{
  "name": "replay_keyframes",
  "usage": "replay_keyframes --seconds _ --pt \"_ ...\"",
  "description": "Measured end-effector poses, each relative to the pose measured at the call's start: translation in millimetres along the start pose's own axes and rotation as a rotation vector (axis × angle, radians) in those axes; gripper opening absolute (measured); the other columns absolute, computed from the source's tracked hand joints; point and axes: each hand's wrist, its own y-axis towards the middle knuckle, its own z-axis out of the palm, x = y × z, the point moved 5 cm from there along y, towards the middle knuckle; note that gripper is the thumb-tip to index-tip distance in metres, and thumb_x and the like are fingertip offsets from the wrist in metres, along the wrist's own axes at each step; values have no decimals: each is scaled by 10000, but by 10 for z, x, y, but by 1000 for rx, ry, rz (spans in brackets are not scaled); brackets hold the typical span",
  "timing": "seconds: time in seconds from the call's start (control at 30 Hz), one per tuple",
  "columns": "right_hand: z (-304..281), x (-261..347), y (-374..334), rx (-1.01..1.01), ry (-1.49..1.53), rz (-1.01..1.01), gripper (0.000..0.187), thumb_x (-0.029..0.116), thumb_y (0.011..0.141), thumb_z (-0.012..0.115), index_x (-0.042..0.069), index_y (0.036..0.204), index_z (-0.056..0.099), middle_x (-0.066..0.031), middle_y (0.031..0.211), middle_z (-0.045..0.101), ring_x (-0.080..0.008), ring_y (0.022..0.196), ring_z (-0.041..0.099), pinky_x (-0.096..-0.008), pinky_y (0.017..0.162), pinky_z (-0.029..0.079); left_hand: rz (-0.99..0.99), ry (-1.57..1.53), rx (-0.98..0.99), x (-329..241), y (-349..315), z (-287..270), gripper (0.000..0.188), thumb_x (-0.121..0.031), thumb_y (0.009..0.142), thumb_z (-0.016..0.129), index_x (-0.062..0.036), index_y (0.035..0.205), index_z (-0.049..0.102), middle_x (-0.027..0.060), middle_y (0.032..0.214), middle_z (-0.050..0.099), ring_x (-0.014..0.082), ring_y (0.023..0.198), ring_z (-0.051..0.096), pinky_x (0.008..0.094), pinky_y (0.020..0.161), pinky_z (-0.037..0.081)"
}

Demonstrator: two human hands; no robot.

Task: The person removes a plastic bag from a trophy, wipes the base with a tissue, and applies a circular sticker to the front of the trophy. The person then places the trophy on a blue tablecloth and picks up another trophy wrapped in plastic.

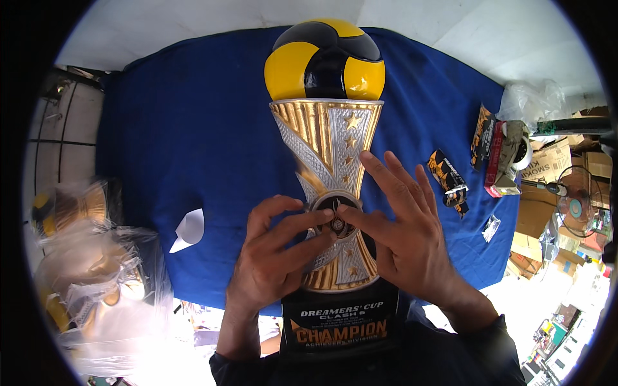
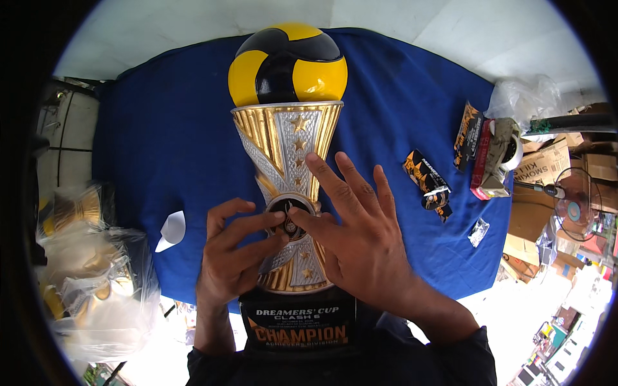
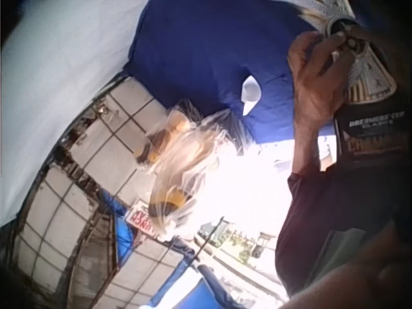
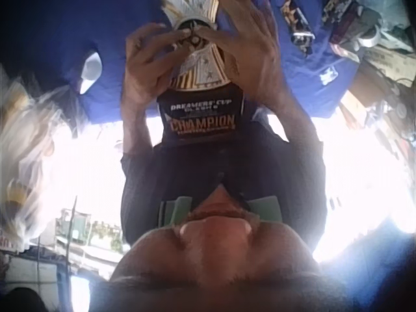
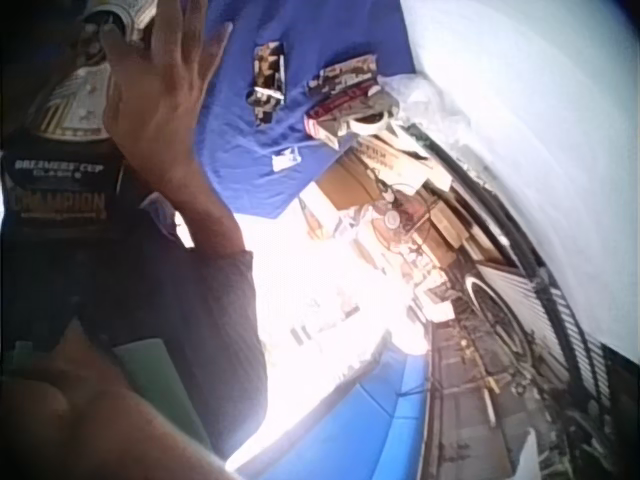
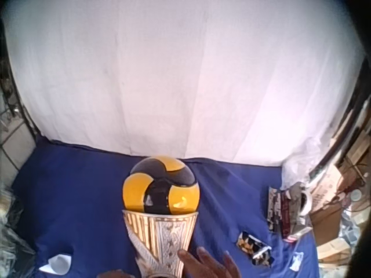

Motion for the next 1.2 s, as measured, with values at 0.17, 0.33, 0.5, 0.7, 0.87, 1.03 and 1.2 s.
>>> replay_keyframes --seconds 0.17,0.33,0.5,0.7,0.87,1.03,1.2 --pt "-29 0 -95 19 -96 -4 429 1 945 715 136 1324 865 -210 1828 419 -471 1713 362 -825 1307 233 -26 71 -35 -47 -33 -18 420 -45 752 938 -147 1158 905 32 1379 812 339 1343 632 477 1110 547" --pt "18 142 -165 -23 -101 31 500 -28 900 695 81 1366 839 -211 1852 378 -468 1742 300 -789 1349 163 -25 56 -9 -50 -71 -29 438 -55 761 955 -150 1185 899 38 1397 800 327 1307 658 490 1110 534" --pt "35 196 -133 -28 -106 -30 521 -29 881 710 30 1394 782 -203 1891 293 -441 1764 263 -782 1359 147 12 -12 -21 -17 -91 7 433 -45 779 957 -138 1197 895 91 1402 764 343 1281 678 503 1077 566" --pt "55 171 -88 -44 -64 -112 499 -42 874 742 10 1370 758 -166 1909 259 -393 1774 255 -786 1358 192 -62 -163 -60 11 -105 29 362 -54 877 949 -108 1231 898 199 1578 578 387 1426 641 520 1175 570" --pt "204 231 -2 -59 -78 -172 491 -32 882 762 -2 1372 743 -145 1907 247 -374 1772 262 -796 1346 257 -147 -285 -40 36 -116 62 328 -62 914 932 -119 1235 904 198 1644 537 398 1505 609 546 1235 553" --pt "272 265 26 -111 -49 -258 393 22 870 822 2 1263 803 -148 1892 281 -366 1775 259 -813 1349 234 -185 -244 -14 53 -129 48 303 -81 931 933 -127 1230 906 193 1644 540 398 1514 598 557 1235 548" --pt "177 152 -82 -93 -40 -229 465 34 893 809 63 1357 804 -155 1864 341 -376 1763 286 -808 1356 218 -160 -247 -15 33 -128 23 301 -129 959 929 -150 1259 901 182 1627 555 387 1533 567 555 1242 516"
